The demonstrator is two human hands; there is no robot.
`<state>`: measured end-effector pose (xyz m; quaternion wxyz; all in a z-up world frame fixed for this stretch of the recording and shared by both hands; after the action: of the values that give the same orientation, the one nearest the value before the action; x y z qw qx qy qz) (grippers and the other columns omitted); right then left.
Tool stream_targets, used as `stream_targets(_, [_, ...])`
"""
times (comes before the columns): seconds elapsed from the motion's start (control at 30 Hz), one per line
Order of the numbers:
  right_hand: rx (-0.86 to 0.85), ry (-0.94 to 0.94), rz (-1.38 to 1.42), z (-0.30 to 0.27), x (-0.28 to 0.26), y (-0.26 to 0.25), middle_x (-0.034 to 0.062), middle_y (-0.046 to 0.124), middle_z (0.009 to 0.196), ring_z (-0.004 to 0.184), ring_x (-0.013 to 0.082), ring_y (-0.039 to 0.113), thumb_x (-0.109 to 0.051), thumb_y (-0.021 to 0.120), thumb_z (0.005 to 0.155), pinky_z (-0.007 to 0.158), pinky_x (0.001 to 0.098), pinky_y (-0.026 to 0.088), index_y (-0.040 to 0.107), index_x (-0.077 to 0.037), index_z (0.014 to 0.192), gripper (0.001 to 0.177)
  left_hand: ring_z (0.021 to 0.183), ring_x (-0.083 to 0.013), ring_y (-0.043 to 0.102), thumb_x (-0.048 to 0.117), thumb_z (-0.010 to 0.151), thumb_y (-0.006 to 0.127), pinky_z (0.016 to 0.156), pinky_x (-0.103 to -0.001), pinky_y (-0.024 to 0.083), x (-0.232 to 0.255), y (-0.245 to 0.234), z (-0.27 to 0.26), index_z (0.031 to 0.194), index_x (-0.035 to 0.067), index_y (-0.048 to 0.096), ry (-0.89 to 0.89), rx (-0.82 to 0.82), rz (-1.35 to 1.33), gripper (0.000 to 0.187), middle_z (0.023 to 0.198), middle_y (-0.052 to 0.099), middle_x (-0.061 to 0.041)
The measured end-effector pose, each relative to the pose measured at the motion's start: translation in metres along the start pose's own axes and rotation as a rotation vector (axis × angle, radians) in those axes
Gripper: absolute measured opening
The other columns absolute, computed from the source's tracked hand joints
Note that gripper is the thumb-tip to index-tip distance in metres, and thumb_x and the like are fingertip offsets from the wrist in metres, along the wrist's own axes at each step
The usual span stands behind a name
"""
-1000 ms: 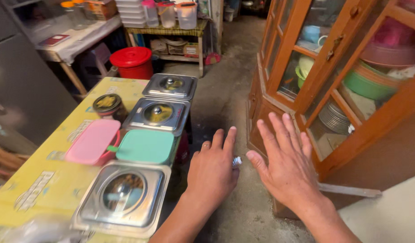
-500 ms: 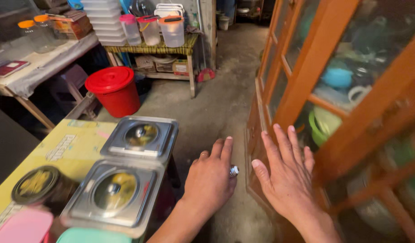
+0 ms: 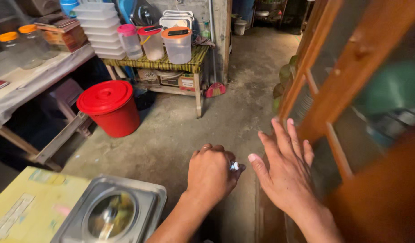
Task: The person unscrews a light bulb from a ceiling fixture, walks through a small shop area, and attempts to screw the bulb into a second fixture. The person then walks into a back room and touches a hanging towel.
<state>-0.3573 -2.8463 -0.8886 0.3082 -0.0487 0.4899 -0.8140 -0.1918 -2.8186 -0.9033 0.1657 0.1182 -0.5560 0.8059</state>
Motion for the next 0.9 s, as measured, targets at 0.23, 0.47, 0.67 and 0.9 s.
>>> stream_targets(0.23, [-0.007, 0.061, -0.046, 0.179, 0.069, 0.107, 0.0151, 0.033, 0.162, 0.154, 0.0362, 0.017, -0.048, 0.057, 0.093, 0.111, 0.0682, 0.017, 0.06, -0.009, 0.136, 0.058, 0.092, -0.0344, 0.069, 0.017, 0.075, 0.074, 0.085, -0.049, 0.053, -0.086, 0.048, 0.205, 0.112, 0.009, 0.074, 0.057, -0.01, -0.041, 0.038, 0.096, 0.074, -0.015])
stream_targets(0.47, [0.005, 0.098, -0.04, 0.331, 0.147, 0.183, 0.0156, 0.033, 0.162, 0.154, 0.0361, 0.017, -0.048, 0.055, 0.094, 0.112, 0.0675, 0.017, 0.056, -0.01, 0.14, 0.06, 0.118, -0.0363, 0.061, 0.014, 0.071, 0.074, 0.094, -0.051, 0.048, -0.13, 0.083, 0.372, 0.138, 0.01, 0.058, 0.189, 0.036, 0.032, 0.069, 0.129, 0.065, -0.017])
stream_targets(0.67, [-0.022, 0.094, 0.014, 0.47, 0.232, 0.276, 0.016, 0.03, 0.164, 0.155, 0.0364, 0.015, -0.047, 0.053, 0.097, 0.113, 0.0687, 0.016, 0.049, -0.011, 0.148, 0.063, 0.135, -0.038, 0.049, 0.014, 0.071, 0.073, 0.103, -0.056, 0.042, -0.185, 0.151, 0.521, 0.143, 0.011, 0.052, 0.172, 0.069, 0.166, 0.075, 0.147, 0.052, -0.017])
stream_targets(0.9, [-0.073, 0.092, 0.035, 0.645, 0.316, 0.347, 0.0146, 0.025, 0.165, 0.153, 0.0379, 0.011, -0.051, 0.052, 0.097, 0.111, 0.0685, 0.015, 0.039, -0.014, 0.154, 0.069, 0.139, -0.0346, 0.045, 0.013, 0.073, 0.072, 0.108, -0.06, 0.038, -0.222, 0.2, 0.691, 0.145, 0.014, 0.048, 0.101, 0.073, 0.252, 0.075, 0.15, 0.05, -0.012])
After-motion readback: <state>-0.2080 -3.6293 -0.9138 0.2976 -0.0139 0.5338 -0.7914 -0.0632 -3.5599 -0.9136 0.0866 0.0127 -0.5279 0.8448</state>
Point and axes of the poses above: each hand's wrist, its own z-axis towards the middle knuckle, its own y-axis out of the palm, x = y × z, the point moved 4 cm from there along z, towards the middle knuckle
